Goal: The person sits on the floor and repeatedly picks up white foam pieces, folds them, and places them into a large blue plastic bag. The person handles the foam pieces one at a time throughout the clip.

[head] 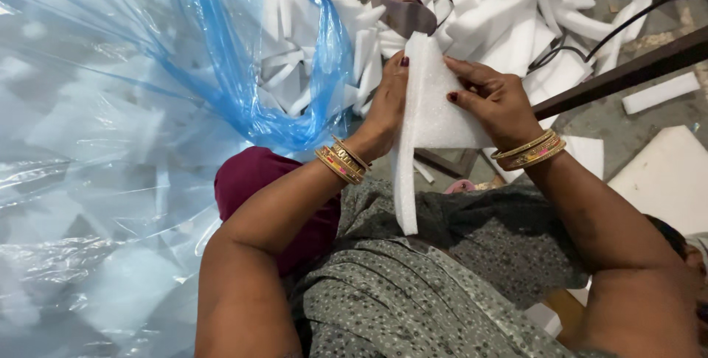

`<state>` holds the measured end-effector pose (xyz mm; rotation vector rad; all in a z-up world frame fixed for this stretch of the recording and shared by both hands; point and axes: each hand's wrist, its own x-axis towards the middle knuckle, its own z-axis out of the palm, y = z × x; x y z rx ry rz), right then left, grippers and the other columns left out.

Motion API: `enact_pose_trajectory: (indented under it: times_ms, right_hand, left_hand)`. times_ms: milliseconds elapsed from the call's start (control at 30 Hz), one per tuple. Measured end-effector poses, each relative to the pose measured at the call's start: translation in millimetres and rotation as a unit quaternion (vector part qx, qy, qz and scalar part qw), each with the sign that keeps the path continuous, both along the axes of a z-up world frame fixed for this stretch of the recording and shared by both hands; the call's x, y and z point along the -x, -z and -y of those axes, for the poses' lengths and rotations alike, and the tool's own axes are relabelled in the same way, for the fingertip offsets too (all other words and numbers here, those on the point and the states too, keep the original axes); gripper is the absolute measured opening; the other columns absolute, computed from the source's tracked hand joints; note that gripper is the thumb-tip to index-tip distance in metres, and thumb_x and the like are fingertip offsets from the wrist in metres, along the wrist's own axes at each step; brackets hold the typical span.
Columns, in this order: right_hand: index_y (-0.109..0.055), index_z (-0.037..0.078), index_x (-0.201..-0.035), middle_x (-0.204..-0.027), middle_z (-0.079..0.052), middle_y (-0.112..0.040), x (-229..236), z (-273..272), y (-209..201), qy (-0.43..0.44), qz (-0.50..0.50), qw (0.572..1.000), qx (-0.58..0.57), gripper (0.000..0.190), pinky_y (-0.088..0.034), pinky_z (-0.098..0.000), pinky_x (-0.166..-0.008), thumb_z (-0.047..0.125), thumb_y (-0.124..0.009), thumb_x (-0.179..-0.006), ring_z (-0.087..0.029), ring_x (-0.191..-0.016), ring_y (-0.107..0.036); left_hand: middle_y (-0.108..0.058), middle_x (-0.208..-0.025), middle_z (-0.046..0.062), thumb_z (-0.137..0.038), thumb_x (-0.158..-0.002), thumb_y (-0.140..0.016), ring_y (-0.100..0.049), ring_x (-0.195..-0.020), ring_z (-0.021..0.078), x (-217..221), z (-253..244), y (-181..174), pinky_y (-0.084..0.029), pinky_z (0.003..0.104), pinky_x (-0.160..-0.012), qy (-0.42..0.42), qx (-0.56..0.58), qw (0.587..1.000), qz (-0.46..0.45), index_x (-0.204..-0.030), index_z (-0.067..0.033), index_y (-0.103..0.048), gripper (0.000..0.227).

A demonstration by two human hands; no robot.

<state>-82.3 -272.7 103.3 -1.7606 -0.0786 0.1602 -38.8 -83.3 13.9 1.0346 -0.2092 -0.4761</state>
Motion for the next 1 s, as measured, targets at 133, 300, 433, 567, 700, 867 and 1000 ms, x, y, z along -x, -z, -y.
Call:
enact_pose_trajectory:
  times_ms: [133,300,433,567,700,867,1000]
  right_hand:
    - [-0.061,0.009,-0.144,-0.124,-0.006,-0.069,1,-4,4,0.005,0.016,0.999,0.042,0.053,-0.058,-0.0260,-0.093,-0.002,-0.069,-0.092,-0.012,-0.103,-0.066]
    - [-0.062,0.008,-0.143,-0.128,-0.003,-0.066,-5,-4,17,0.001,0.035,0.999,0.028,0.050,-0.057,-0.0250,-0.096,-0.001,-0.066,-0.094,-0.009,-0.109,-0.063]
    - [-0.062,0.007,-0.143,-0.125,-0.003,-0.065,-9,-9,20,-0.005,0.060,0.998,0.035,0.051,-0.054,-0.0235,-0.090,-0.001,-0.069,-0.093,-0.008,-0.103,-0.059]
    - [-0.058,0.005,-0.150,-0.118,-0.006,-0.060,-4,-14,16,-0.028,0.109,0.994,0.015,0.053,-0.054,-0.0252,-0.092,0.001,-0.070,-0.098,-0.011,-0.104,-0.061]
    - [-0.056,0.005,-0.142,-0.120,-0.011,-0.065,3,-15,22,-0.064,0.337,0.922,0.179,0.049,-0.060,-0.0352,-0.094,0.008,-0.071,-0.096,-0.022,-0.108,-0.067]
    - [-0.063,0.008,-0.117,-0.110,-0.008,-0.065,6,-29,45,-0.152,0.534,0.781,0.285,0.020,-0.058,-0.0377,-0.084,0.011,-0.070,-0.099,-0.022,-0.097,-0.067]
    - [-0.063,0.008,-0.108,-0.105,-0.010,-0.060,19,-39,34,-0.205,0.578,0.712,0.343,0.013,-0.056,-0.0479,-0.095,0.013,-0.067,-0.096,-0.026,-0.101,-0.065]
  left_hand:
    - [-0.049,-0.148,0.019,-0.044,-0.111,-0.031,-0.054,-0.133,0.0255,-4,-8,0,-0.045,0.037,-0.112,-0.036,-0.091,0.991,0.089,-0.160,-0.0061,-0.024,0.062]
    - [-0.050,-0.150,0.022,-0.035,-0.114,-0.033,-0.052,-0.137,0.0309,-13,-12,13,-0.041,0.039,-0.115,-0.085,-0.178,0.966,0.165,-0.158,-0.0052,-0.031,0.053]
    - [-0.046,-0.154,0.021,-0.032,-0.113,-0.033,-0.048,-0.142,0.0300,-19,-14,16,-0.036,0.039,-0.118,-0.095,-0.152,0.968,0.174,-0.158,-0.0071,-0.028,0.052]
    - [-0.054,-0.146,0.019,-0.035,-0.109,-0.034,-0.054,-0.133,0.0286,-23,-24,-1,-0.042,0.038,-0.112,-0.083,-0.165,0.972,0.146,-0.157,-0.0109,-0.032,0.054]
    - [-0.054,-0.145,0.013,-0.049,-0.100,-0.040,-0.055,-0.127,0.0248,-34,-35,1,-0.045,0.042,-0.100,-0.060,-0.121,0.990,-0.037,-0.153,-0.0172,-0.038,0.062]
    - [-0.056,-0.133,0.014,-0.059,-0.097,-0.056,-0.060,-0.109,0.0256,-45,-52,28,-0.053,0.040,-0.091,-0.018,-0.028,0.975,-0.222,-0.155,-0.0118,-0.046,0.076]
    - [-0.066,-0.113,0.012,-0.034,-0.088,-0.069,-0.067,-0.087,0.0250,-44,-63,23,-0.059,0.038,-0.074,-0.030,0.002,0.981,-0.193,-0.150,-0.0080,-0.038,0.074]
